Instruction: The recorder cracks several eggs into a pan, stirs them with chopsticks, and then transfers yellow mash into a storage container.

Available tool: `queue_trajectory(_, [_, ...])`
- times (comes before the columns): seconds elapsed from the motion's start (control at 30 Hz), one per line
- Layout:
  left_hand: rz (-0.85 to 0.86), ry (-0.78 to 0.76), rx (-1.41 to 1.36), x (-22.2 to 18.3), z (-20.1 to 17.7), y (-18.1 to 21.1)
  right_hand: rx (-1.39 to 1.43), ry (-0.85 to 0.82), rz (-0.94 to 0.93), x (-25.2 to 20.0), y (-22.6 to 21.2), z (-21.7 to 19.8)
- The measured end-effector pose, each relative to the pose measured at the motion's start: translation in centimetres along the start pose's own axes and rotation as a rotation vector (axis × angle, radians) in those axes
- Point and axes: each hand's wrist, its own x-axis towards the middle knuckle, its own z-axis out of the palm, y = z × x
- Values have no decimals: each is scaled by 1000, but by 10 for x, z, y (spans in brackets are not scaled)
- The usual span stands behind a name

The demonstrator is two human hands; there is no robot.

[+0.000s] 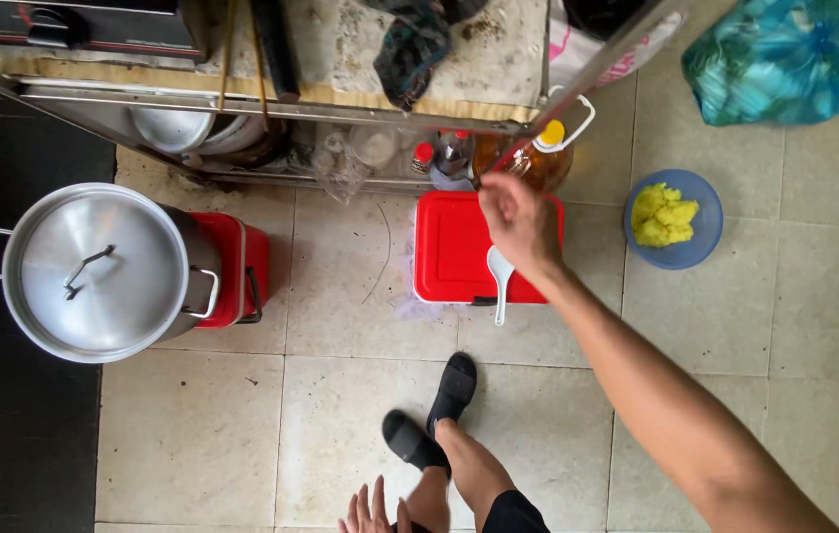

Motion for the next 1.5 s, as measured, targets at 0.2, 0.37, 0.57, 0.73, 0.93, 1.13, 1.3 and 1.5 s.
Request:
queue_trajectory(0.2, [338, 129, -303, 18, -122, 106, -439, -169, 517, -132, 205, 55])
queue_trajectory(0.37, [317, 61, -382, 82, -142, 165, -614, -178, 577, -139, 256, 85])
queue_trajectory(0.57, [569, 220, -23, 126, -148, 259, -541, -211, 461, -131, 319, 64])
queue_trajectory(0.73, [294, 278, -394, 239, -93, 303, -275, 65, 537, -132, 382, -76])
queue_trajectory(0.93, [-6, 234, -553, 317, -118, 317, 252, 433, 1203, -161, 628, -191])
queue_trajectory(1.13, [-10, 42, -601, 340, -106, 285, 656, 582, 1339, -144, 751, -213])
queue_trajectory(1.3, [177, -37, -1037, 281, -134, 306, 725, 585, 1303, -136, 840, -221])
queue_trajectory(1.5, [-19, 68, -1424, 155, -122, 243, 878, 777, 1204, -138, 814, -229])
